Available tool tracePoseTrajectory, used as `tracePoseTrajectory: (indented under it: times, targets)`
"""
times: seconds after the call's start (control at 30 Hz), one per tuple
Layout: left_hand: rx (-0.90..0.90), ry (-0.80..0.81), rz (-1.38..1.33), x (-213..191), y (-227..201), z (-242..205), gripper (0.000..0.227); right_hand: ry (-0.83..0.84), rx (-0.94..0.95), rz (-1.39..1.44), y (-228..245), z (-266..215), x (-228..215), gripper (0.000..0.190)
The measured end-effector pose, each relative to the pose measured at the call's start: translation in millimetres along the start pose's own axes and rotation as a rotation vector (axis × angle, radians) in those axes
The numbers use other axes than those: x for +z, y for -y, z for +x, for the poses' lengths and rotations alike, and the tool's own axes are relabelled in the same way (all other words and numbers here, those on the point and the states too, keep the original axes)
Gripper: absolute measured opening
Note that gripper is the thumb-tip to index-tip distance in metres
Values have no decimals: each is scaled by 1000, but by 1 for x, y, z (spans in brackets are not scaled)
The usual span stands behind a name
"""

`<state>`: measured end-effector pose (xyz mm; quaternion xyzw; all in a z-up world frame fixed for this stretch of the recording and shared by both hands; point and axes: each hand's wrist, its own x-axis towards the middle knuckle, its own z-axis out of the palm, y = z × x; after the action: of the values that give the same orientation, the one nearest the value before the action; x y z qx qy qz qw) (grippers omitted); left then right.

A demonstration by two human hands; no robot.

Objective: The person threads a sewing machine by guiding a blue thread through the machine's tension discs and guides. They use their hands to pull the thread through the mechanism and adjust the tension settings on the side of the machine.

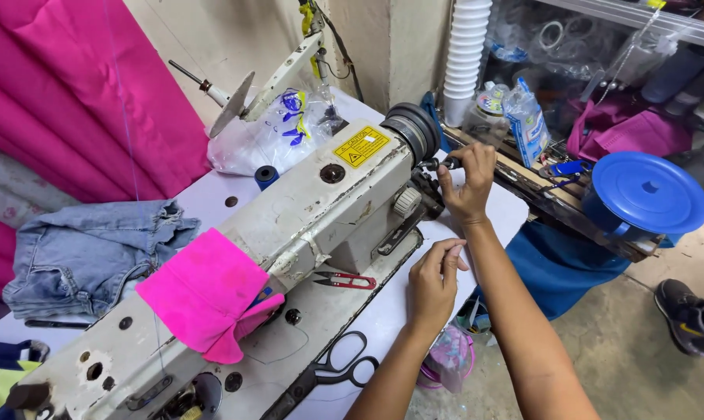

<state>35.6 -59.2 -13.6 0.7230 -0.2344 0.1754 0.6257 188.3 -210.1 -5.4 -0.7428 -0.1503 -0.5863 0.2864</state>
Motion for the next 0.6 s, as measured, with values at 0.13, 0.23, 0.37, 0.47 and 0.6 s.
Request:
tracePoseTrajectory:
  times: [0.13, 0.23, 0.37, 0.47, 0.6]
  targets:
    - [11, -20, 2, -2, -6, 1, 21, 18, 11, 13, 0, 1, 1, 44]
    - [1, -30, 6, 0, -2, -1, 22, 26, 27, 29, 1, 1, 1, 43]
    - [-4, -34, 12, 1, 0, -1, 22, 27, 47, 48, 7, 4, 2, 44]
    - [7, -10, 35, -4, -8, 0, 21, 58, 22, 38, 6, 3, 0, 45]
    - [14, -50, 41, -2, -5, -3, 19, 63, 1, 56, 5, 1, 2, 47]
